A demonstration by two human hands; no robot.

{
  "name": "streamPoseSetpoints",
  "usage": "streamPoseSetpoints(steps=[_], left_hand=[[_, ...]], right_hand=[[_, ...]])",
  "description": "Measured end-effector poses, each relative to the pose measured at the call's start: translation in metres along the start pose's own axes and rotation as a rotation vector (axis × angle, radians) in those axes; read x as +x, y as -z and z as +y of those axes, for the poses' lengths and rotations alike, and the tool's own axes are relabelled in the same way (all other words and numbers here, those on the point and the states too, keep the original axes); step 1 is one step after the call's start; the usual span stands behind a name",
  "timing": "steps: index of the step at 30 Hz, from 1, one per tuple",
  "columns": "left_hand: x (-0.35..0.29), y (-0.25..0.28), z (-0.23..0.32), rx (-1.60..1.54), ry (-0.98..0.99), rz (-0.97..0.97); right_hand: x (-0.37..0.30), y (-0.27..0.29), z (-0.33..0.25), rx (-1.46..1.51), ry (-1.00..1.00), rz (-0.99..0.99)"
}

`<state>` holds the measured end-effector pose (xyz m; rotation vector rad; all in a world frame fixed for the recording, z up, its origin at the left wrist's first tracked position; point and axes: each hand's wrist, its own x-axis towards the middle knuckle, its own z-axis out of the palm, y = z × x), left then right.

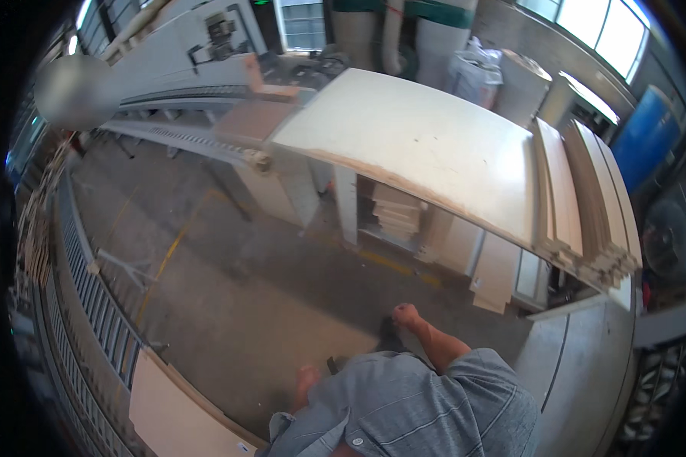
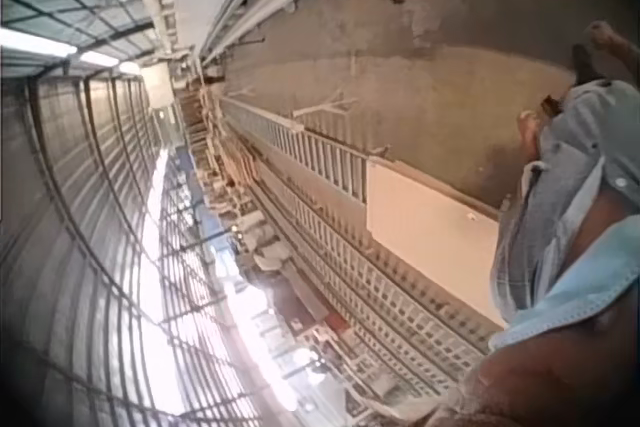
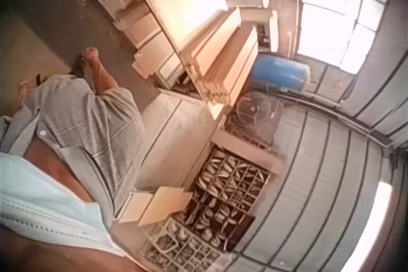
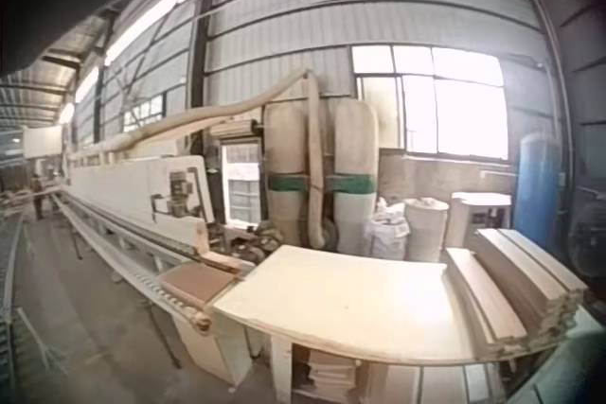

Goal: The person catches wooden panels exiting a machine conveyor and stacks them onto a pile by hand, then processes smaller wooden boards on a table using a wooden block and stacks them.

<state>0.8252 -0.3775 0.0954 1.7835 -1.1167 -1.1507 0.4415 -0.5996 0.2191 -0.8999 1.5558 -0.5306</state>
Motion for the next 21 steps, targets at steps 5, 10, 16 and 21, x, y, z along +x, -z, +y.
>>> streamPoseSetpoints(steps=[5, 10, 16, 21], left_hand=[[0.02, -0.005, 0.015, 0.065, 0.126, -0.146], [0.029, -0.009, 0.07, -0.214, 0.575, -0.037], [0.056, -0.024, 0.124, -0.089, 0.576, -0.121], [0.087, -0.064, 0.161, 0.055, 0.516, -0.179]], right_hand=[[-0.014, 0.038, 0.034, -0.055, -0.106, 0.164], [-0.031, 0.062, 0.053, 0.148, -0.181, 0.194], [0.013, 0.115, 0.074, 0.116, 0.112, 0.35], [0.025, 0.166, -0.024, 0.143, 0.483, 0.53]])
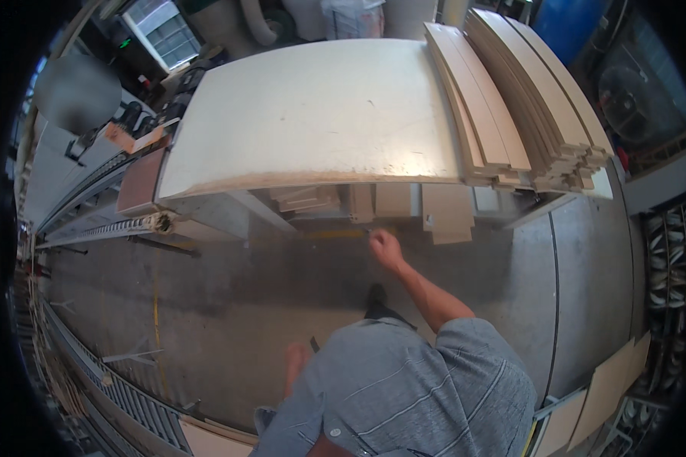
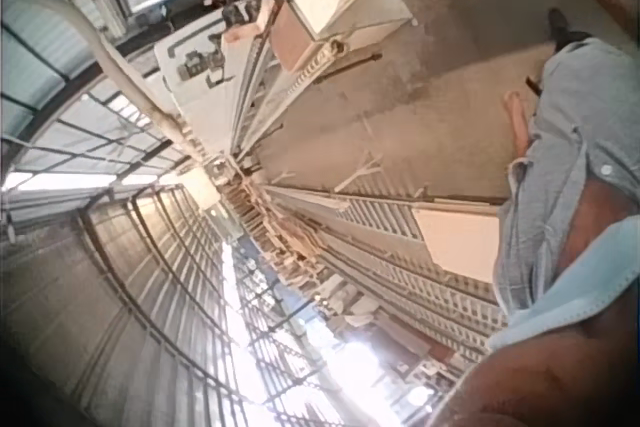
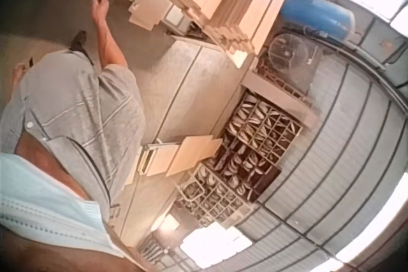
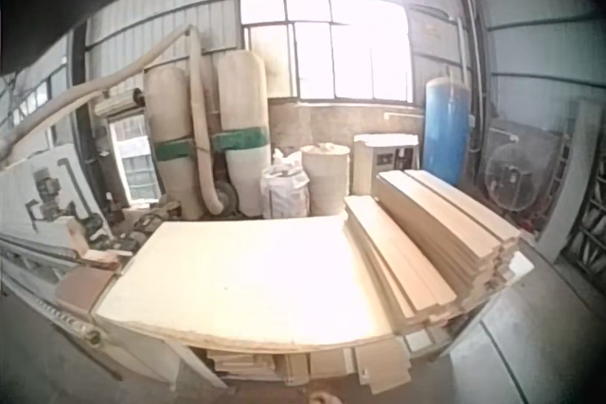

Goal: The person catches wooden panels exiting a machine conveyor and stacks them onto a pile by hand, then processes smaller wooden boards on a table using a wooden block and stacks them.

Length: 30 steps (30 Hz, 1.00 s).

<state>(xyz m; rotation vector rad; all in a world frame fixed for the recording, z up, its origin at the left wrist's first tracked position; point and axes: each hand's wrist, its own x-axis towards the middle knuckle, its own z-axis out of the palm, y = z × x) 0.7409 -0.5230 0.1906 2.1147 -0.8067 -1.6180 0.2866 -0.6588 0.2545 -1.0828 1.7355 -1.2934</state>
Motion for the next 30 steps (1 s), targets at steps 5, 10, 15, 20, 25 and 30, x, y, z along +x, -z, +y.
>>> streamPoseSetpoints(steps=[5, 10, 15, 20, 25, 30], left_hand=[[0.007, -0.045, 0.075, 0.03, -0.039, -0.016], [0.022, -0.082, 0.134, -0.058, -0.113, -0.083], [0.041, -0.09, 0.165, -0.012, -0.157, -0.091], [0.049, -0.099, 0.23, -0.128, -0.296, -0.079], [0.036, -0.101, 0.351, -0.244, -0.754, 0.147], [-0.022, -0.074, 0.496, -0.426, -1.086, 0.09]], right_hand=[[0.069, 0.034, -0.118, -0.04, 0.104, 0.156], [0.137, 0.069, -0.14, -0.163, 0.223, 0.341], [0.172, 0.071, -0.123, -0.433, 0.313, 0.473], [0.182, 0.058, -0.137, -0.464, 0.237, 0.517], [0.178, 0.061, -0.122, -0.511, 0.213, 0.523], [0.173, 0.063, -0.128, -0.553, 0.14, 0.554]])
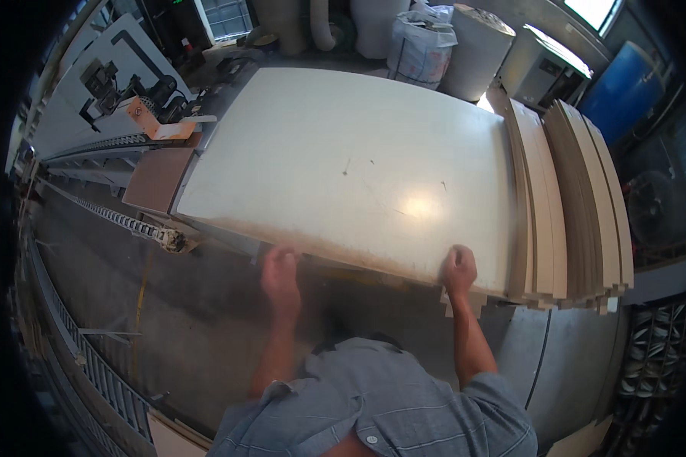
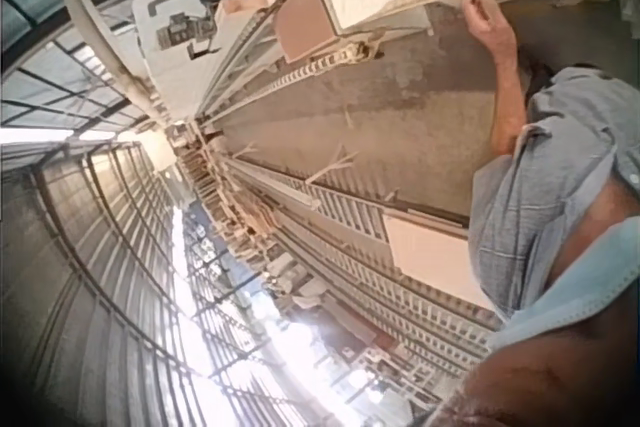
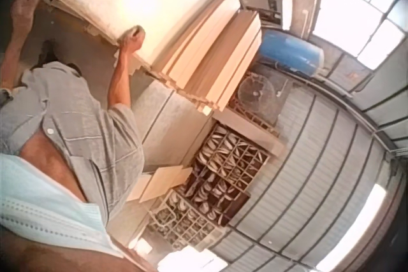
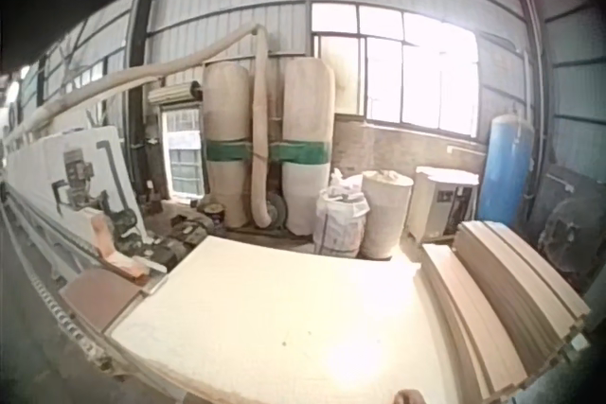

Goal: The person catches wooden panels exiting a machine conveyor and stacks them onto a pile by hand, then processes smaller wooden boards on a table using a wooden block and stacks them.

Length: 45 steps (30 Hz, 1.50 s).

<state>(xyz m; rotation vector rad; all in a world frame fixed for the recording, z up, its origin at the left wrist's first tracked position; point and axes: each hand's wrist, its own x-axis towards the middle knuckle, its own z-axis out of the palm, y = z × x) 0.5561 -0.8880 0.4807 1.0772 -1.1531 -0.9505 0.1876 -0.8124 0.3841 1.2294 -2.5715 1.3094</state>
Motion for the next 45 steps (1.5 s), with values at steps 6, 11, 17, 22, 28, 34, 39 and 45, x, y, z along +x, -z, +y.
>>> streamPoseSetpoints(steps=[6, 11, 17, 22, 28, 34, 39, 45], left_hand=[[0.083, -0.034, 0.182, -0.758, -0.915, -0.408], [0.051, -0.049, 0.214, -0.576, -0.762, -0.284], [0.072, -0.019, 0.215, -0.656, -0.772, -0.359], [0.068, -0.052, 0.228, -0.736, -0.758, -0.443], [0.101, -0.051, 0.227, -0.838, -0.718, -0.534], [0.089, -0.062, 0.234, -0.935, -0.675, -0.62], [0.098, -0.068, 0.241, -0.983, -0.658, -0.669], [0.092, -0.06, 0.254, -1.041, -0.656, -0.728]], right_hand=[[0.006, -0.011, 0.001, -0.076, 0.018, 0.049], [0.01, -0.006, -0.011, -0.107, 0.017, 0.078], [0.001, -0.008, -0.013, -0.06, -0.014, 0.08], [0.003, 0.003, -0.012, -0.113, -0.012, 0.105], [0.002, -0.011, 0.001, -0.083, -0.014, 0.078], [0.001, -0.009, 0.002, -0.08, -0.006, 0.093], [0.0, -0.007, -0.007, -0.113, -0.03, 0.092], [0.001, -0.007, -0.005, -0.137, -0.034, 0.101]])
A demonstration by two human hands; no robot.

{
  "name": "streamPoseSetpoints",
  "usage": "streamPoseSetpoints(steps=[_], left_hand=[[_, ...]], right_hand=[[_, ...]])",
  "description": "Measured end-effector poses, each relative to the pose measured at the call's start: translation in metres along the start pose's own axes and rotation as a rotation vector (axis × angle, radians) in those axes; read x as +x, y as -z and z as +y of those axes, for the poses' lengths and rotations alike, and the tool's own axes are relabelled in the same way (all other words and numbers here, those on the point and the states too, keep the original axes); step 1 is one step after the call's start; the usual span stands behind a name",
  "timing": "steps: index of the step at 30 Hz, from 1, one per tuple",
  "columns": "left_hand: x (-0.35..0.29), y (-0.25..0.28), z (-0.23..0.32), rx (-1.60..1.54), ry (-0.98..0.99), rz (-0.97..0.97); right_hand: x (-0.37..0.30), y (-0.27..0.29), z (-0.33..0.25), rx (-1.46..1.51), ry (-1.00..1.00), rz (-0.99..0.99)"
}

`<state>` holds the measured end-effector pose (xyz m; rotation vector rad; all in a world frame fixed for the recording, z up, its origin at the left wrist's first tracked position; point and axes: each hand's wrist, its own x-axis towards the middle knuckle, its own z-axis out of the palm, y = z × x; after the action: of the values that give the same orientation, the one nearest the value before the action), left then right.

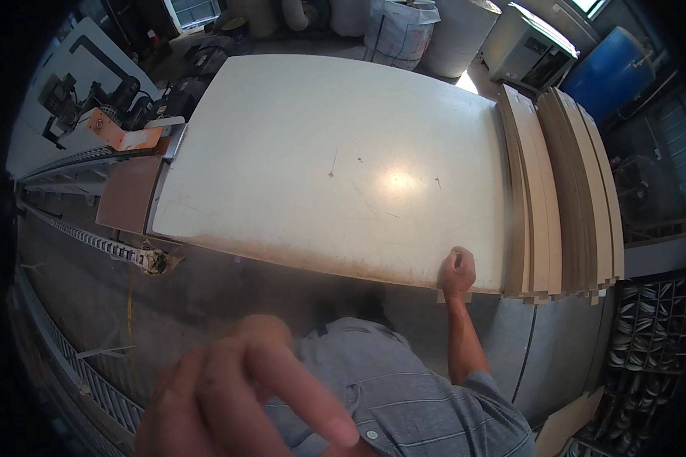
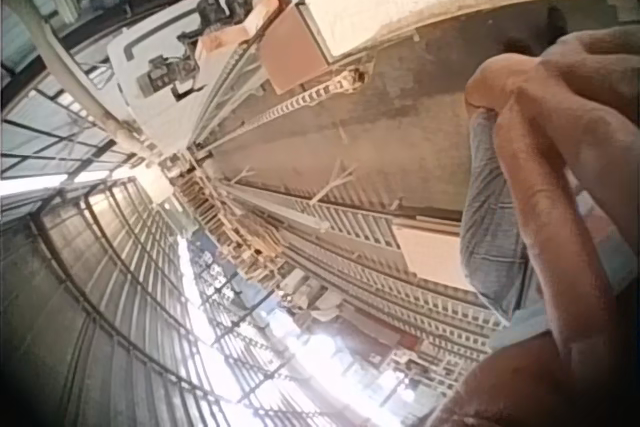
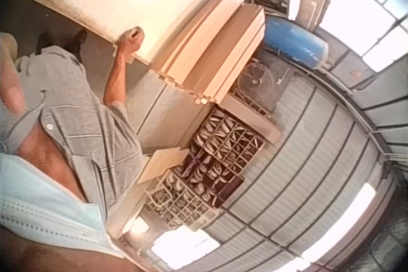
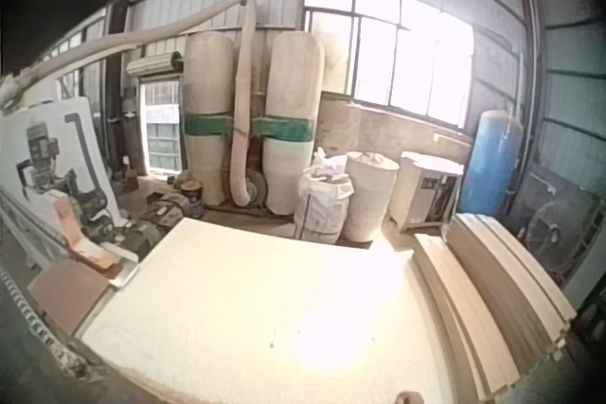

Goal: The person catches wooden panels exiting a machine conveyor and stacks them onto a pile by hand, then processes smaller wooden boards on a table using a wooden block and stacks them.

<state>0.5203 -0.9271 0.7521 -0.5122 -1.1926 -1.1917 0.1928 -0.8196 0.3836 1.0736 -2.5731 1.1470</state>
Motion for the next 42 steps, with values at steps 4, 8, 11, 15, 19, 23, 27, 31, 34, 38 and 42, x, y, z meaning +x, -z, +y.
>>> streamPoseSetpoints(steps=[4, 8, 11, 15, 19, 23, 27, 31, 34, 38, 42], left_hand=[[-0.002, 0.002, 0.009, -0.057, 0.06, 0.021], [0.003, -0.002, 0.016, -0.099, 0.127, 0.047], [0.0, -0.008, 0.017, -0.065, 0.09, 0.113], [-0.006, -0.014, 0.014, -0.062, 0.025, 0.123], [-0.006, -0.015, 0.014, -0.112, 0.028, 0.142], [-0.004, -0.016, 0.018, -0.137, 0.052, 0.109], [-0.005, -0.022, 0.024, -0.14, 0.091, 0.135], [-0.006, -0.024, 0.023, -0.163, 0.064, 0.134], [-0.009, -0.019, 0.025, -0.181, 0.057, 0.033], [-0.003, -0.034, 0.032, -0.055, 0.086, 0.19], [0.002, -0.036, 0.04, -0.022, 0.156, 0.236]], right_hand=[[0.001, -0.001, 0.003, -0.01, -0.005, -0.013], [0.001, -0.001, 0.003, 0.0, -0.011, 0.014], [0.002, -0.002, 0.0, -0.015, -0.026, -0.007], [0.0, -0.002, 0.001, -0.005, 0.007, 0.008], [0.001, -0.003, 0.005, -0.007, 0.033, 0.027], [0.001, -0.005, 0.008, 0.011, 0.018, 0.019], [0.001, -0.004, 0.004, 0.011, 0.006, 0.017], [0.001, -0.004, 0.004, 0.043, -0.012, 0.02], [0.0, -0.002, 0.003, 0.027, -0.01, 0.017], [0.0, -0.002, 0.006, 0.033, 0.017, 0.002], [0.002, -0.003, 0.007, -0.017, 0.024, -0.009]])
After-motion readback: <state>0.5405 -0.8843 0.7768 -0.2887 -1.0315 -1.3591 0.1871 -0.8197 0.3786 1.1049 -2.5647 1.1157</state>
